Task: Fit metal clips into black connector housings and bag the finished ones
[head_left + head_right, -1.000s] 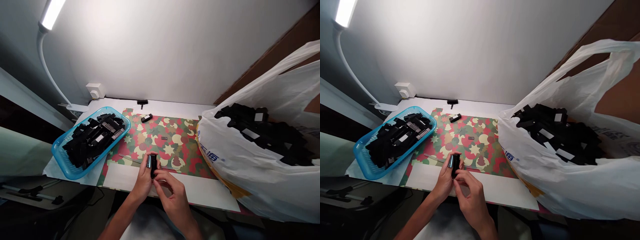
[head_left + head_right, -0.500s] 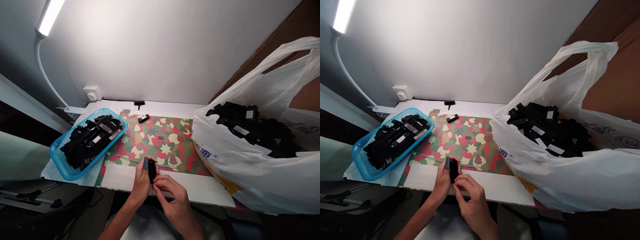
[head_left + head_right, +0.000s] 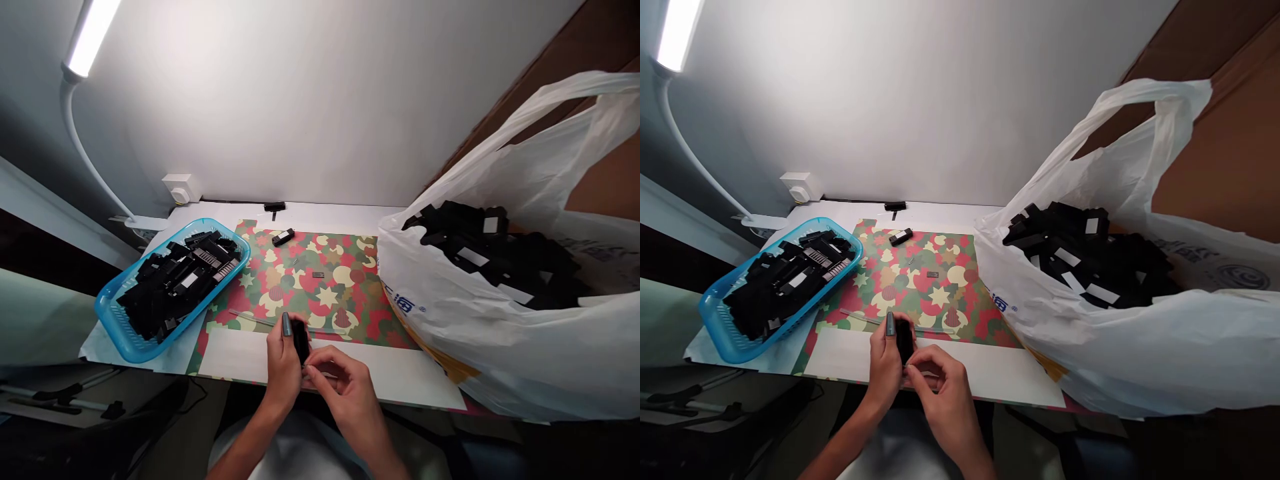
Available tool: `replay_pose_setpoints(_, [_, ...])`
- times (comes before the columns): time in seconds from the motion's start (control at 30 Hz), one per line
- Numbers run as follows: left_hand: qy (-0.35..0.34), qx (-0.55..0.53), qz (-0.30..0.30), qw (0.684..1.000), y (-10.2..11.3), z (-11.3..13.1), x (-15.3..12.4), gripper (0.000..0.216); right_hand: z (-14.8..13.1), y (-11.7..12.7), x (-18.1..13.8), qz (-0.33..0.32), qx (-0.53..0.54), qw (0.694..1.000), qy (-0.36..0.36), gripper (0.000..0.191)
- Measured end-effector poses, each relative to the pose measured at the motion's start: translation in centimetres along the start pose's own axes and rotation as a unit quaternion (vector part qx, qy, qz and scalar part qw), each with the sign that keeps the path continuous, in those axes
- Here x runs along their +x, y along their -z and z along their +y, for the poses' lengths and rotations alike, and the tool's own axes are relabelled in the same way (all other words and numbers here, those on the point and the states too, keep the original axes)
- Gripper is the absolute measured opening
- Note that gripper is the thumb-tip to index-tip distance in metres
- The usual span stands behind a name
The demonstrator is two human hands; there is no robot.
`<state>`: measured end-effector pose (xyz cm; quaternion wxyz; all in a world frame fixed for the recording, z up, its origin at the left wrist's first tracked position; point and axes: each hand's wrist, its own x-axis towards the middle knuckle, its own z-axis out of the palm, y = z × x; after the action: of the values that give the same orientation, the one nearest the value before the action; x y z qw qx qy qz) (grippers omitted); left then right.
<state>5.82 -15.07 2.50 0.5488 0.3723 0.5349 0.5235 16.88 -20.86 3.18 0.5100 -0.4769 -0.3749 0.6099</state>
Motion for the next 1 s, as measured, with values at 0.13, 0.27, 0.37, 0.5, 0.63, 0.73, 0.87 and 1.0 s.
replay_pose_setpoints(0.13, [0.020, -0.105, 0.085, 0.991, -0.9, -0.2, 0.2, 0.049, 1.0, -0.4, 0.3, 0.017, 0.058, 0.998, 0.032, 0.021])
replay_pose_setpoints(0.27, [0.005, -0.178, 0.150, 0.972, -1.5, 0.1, 0.0, 0.041, 1.3, -0.2, 0.4, 0.012, 0.064, 0.996, 0.061, 0.011])
replay_pose_setpoints(0.37, [-0.003, -0.185, 0.138, 0.973, -1.7, 0.3, 0.0, 0.042, 1.2, -0.1, 0.6, 0.017, 0.042, 0.996, 0.076, 0.010])
replay_pose_setpoints(0.5, [0.020, -0.189, 0.118, 0.975, -1.6, 0.1, 0.2, 0.043, 0.9, -0.4, 0.8, 0.030, 0.019, 0.993, 0.117, 0.008])
replay_pose_setpoints(0.63, [0.029, -0.190, 0.079, 0.978, -1.0, -0.1, 0.1, 0.038, 0.4, -0.5, 1.2, 0.064, -0.031, 0.981, 0.179, 0.010])
replay_pose_setpoints(0.73, [0.057, -0.160, 0.024, 0.985, -0.5, -0.1, -0.2, 0.030, -0.1, 0.0, 1.6, 0.090, -0.105, 0.963, 0.229, 0.015])
replay_pose_setpoints(0.87, [0.093, -0.141, -0.042, 0.985, -0.1, 0.0, -0.3, 0.030, -0.8, 1.0, 2.6, 0.101, -0.188, 0.935, 0.284, 0.019])
replay_pose_setpoints(1.0, [0.089, -0.131, -0.074, 0.985, -0.1, -0.1, -0.3, 0.027, -1.2, 1.8, 3.3, 0.096, -0.245, 0.908, 0.326, 0.020])
